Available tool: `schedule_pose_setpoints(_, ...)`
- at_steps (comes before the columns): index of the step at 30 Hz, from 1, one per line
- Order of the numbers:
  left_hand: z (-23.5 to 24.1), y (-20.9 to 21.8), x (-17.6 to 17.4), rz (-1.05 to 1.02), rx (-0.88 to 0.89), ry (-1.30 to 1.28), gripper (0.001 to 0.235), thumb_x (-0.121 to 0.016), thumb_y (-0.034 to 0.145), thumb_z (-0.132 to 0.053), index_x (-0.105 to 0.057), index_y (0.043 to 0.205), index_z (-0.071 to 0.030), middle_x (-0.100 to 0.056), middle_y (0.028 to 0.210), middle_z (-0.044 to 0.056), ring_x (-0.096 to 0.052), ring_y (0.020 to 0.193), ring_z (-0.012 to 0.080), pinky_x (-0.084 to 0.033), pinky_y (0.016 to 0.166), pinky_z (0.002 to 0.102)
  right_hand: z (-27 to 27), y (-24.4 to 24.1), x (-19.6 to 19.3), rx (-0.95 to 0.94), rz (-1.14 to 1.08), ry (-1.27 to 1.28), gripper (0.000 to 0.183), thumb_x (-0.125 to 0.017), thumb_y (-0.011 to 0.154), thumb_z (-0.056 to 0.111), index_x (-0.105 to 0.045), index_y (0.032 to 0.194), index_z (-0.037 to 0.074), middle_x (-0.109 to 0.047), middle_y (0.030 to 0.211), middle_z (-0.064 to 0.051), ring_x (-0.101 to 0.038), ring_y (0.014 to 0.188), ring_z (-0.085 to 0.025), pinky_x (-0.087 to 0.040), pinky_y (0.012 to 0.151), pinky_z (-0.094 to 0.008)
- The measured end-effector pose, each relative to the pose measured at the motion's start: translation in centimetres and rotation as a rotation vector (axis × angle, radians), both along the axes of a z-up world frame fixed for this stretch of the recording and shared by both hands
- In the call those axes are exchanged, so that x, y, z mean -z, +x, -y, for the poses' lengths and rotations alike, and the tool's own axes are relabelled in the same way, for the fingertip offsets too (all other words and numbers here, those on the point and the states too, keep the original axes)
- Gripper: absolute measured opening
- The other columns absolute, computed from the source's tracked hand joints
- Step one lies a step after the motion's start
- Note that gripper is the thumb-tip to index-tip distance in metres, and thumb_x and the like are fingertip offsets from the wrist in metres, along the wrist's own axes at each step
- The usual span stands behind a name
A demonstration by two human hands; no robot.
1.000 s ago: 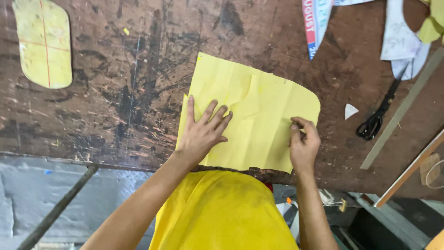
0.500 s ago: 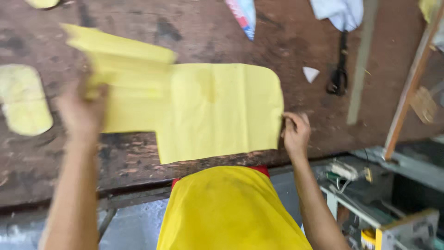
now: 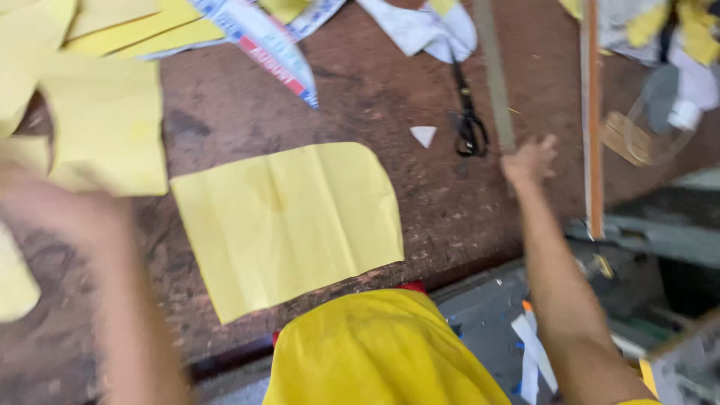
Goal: The person folds a yellow paper piece, aligns it with a pattern template, and smooths it on the table. They then gather and move aside multiple yellow paper pieces and a measuring tape, and finally place a ruler on a yellow sheet to mark a straight line.
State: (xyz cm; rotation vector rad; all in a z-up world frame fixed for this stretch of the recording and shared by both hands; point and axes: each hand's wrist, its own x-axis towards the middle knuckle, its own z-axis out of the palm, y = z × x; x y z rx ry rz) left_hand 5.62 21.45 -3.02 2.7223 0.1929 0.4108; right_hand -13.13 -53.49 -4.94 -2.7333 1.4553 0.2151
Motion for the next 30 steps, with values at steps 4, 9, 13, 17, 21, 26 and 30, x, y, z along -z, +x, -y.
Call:
schedule_pose_setpoints(4,21.3,-12.9,-0.3,-0.260,0.012,-0.022,0.095,-0.054,0.091,-0.064,-0.025,0.160,-0.006,-0.014,0.163,0.029,-0.004,0.150,0.0489,-0.001,0.111,0.076,5.2,0.2,1.6,-0.169,0.079,0.050,0.073,-0.081,0.088,0.052,-0.068,0.120,-0.012,-0.048,0.148,-0.034,-0.047,0.135,-0.051,-0.041,0.109,-0.060)
schedule_pose_setpoints(9,30.1,-18.8,1.7,-0.398,0.018,0.034,0.109,-0.055,0.080,-0.081,-0.025,0.162,-0.015,-0.012,0.169,0.020,0.001,0.154,0.0463,0.005,0.112,0.079,7.0,0.1,1.6,-0.094,0.281,0.415,0.039,-0.081,0.090,0.023,-0.072,0.113,-0.006,-0.070,0.096,-0.015,-0.068,0.088,-0.028,-0.051,0.078,-0.041)
schedule_pose_setpoints(13,27.3,-20.1,1.4,-0.452,0.141,0.176,0.109,-0.056,0.075,-0.086,-0.029,0.162,-0.027,-0.017,0.171,0.008,-0.002,0.157,0.0403,0.004,0.111,0.080,7.9,-1.3,0.6,-0.253,0.658,0.570,0.021,-0.075,0.099,0.008,-0.071,0.116,-0.004,-0.067,0.101,-0.004,-0.059,0.087,-0.013,-0.048,0.076,-0.029)
schedule_pose_setpoints(17,24.6,-21.4,-0.5,-0.461,0.352,0.176,0.111,-0.057,0.068,-0.087,-0.029,0.160,-0.033,-0.018,0.169,0.004,-0.003,0.156,0.0383,0.003,0.112,0.080,7.0,-2.7,-2.1,-0.466,0.856,0.733,0.012,-0.066,0.113,0.004,-0.069,0.119,-0.006,-0.065,0.107,-0.001,-0.057,0.095,-0.010,-0.047,0.085,-0.026)
schedule_pose_setpoints(21,20.2,-21.3,-2.3,-0.652,0.599,0.350,0.117,-0.062,0.059,-0.085,-0.024,0.160,-0.038,-0.015,0.169,-0.004,-0.003,0.156,0.0341,0.004,0.114,0.074,0.6,-2.5,-4.8,-0.624,0.753,0.953,0.019,-0.064,0.111,0.010,-0.067,0.124,-0.003,-0.064,0.109,0.003,-0.057,0.099,-0.007,-0.048,0.087,-0.023)
schedule_pose_setpoints(26,21.2,-21.7,-1.4,-0.445,0.381,0.058,0.091,-0.058,0.087,-0.070,-0.026,0.162,-0.030,-0.019,0.170,0.003,-0.007,0.158,0.0316,0.002,0.122,0.070,-13.0,-3.6,-4.9,-0.919,0.473,1.077,0.021,-0.062,0.102,0.014,-0.070,0.115,-0.001,-0.065,0.096,-0.006,-0.062,0.088,-0.016,-0.052,0.073,-0.028)
schedule_pose_setpoints(30,25.2,-19.1,1.1,-0.239,0.034,-0.012,0.069,-0.049,0.105,-0.053,-0.031,0.164,-0.024,-0.021,0.173,0.007,-0.009,0.161,0.0333,0.001,0.124,0.068,-21.3,-4.1,-4.3,-0.984,0.482,1.127,0.021,-0.061,0.102,0.013,-0.068,0.114,-0.003,-0.066,0.101,-0.011,-0.065,0.095,-0.023,-0.053,0.084,-0.034)
